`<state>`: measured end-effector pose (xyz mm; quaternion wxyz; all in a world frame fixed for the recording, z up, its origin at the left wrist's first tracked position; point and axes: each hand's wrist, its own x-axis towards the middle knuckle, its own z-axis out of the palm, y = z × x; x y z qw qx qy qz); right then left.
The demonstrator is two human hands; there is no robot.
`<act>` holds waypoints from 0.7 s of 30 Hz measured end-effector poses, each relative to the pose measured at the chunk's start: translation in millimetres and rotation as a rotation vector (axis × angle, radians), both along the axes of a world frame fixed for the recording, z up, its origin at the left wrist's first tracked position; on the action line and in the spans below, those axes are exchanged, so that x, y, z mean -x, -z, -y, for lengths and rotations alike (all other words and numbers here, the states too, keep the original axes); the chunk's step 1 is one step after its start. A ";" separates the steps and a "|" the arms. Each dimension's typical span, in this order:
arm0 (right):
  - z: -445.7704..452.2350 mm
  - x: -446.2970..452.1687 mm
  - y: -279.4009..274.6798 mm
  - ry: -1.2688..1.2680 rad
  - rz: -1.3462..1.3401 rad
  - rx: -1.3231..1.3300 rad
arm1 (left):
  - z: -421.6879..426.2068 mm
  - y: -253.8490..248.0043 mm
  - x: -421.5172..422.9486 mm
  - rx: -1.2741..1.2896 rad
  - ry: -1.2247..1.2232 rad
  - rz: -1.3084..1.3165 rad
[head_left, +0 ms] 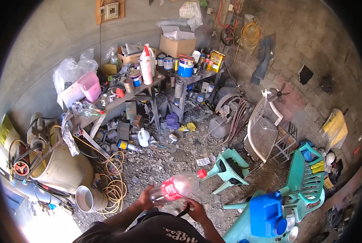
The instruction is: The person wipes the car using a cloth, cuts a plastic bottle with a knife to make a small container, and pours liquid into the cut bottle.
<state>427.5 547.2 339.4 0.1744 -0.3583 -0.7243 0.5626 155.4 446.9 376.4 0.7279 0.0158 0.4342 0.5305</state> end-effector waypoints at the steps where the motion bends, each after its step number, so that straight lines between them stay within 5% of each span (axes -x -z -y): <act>1: -9.5 -1.9 6.4 -0.026 -0.070 -0.054 | 2.2 18.4 5.3 -0.057 -0.016 0.060; 6: -57.0 9.4 4.6 -0.148 0.132 -0.041 | -11.7 29.0 34.3 -0.171 -0.179 0.158; 8: -82.8 21.1 17.6 -0.160 0.140 -0.182 | -34.6 -0.6 43.1 -0.132 -0.304 -0.012; 12: -156.5 62.8 -10.4 -0.089 0.085 -0.094 | -90.7 41.3 102.3 -0.340 -0.299 -0.072; 15: -229.3 92.9 -13.2 -0.059 0.002 -0.013 | -156.2 20.1 126.9 -0.339 -0.432 -0.097; 21: -347.8 188.9 -56.4 -0.048 -0.450 0.435 | -304.2 14.8 132.9 -0.462 -0.298 0.022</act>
